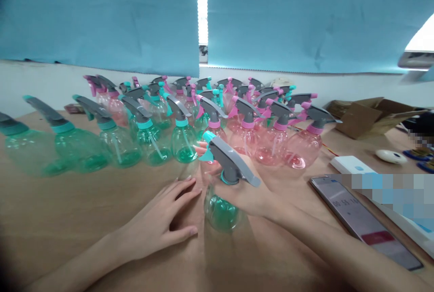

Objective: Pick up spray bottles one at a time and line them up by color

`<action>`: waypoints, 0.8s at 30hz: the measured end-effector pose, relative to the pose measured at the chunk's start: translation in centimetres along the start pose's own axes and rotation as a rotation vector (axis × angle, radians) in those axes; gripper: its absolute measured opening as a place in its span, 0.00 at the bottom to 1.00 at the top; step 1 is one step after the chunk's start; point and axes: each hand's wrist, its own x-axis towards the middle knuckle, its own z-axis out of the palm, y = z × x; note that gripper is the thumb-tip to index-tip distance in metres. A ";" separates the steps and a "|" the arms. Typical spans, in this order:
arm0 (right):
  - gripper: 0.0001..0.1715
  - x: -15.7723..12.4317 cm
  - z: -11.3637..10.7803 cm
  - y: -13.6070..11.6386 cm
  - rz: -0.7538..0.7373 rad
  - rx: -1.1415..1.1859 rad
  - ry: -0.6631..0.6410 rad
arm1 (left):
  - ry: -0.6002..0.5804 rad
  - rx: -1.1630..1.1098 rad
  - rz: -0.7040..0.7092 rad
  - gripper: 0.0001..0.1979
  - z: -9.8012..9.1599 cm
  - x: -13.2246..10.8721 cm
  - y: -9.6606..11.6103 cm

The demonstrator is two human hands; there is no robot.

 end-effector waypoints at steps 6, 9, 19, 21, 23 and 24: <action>0.06 -0.2 -0.2 0.3 0.029 -0.092 0.008 | 0.002 0.006 0.006 0.34 -0.1 0.1 0.0; 0.05 -0.3 -0.1 0.5 0.040 -0.108 0.033 | 0.012 -0.005 0.009 0.34 0.0 0.1 0.0; 0.08 0.0 -0.3 0.7 0.006 -0.050 -0.101 | 0.015 0.011 0.020 0.34 0.0 0.0 -0.1; 0.08 0.0 -0.3 0.7 0.008 -0.037 -0.089 | 0.014 0.010 0.023 0.34 0.1 0.0 -0.1; 0.06 0.1 -0.3 0.4 -0.010 -0.027 -0.065 | 0.014 0.008 0.025 0.34 0.1 0.0 -0.1; 0.06 0.2 -0.3 0.1 -0.023 -0.023 -0.056 | 0.014 0.009 0.025 0.34 0.1 0.0 -0.1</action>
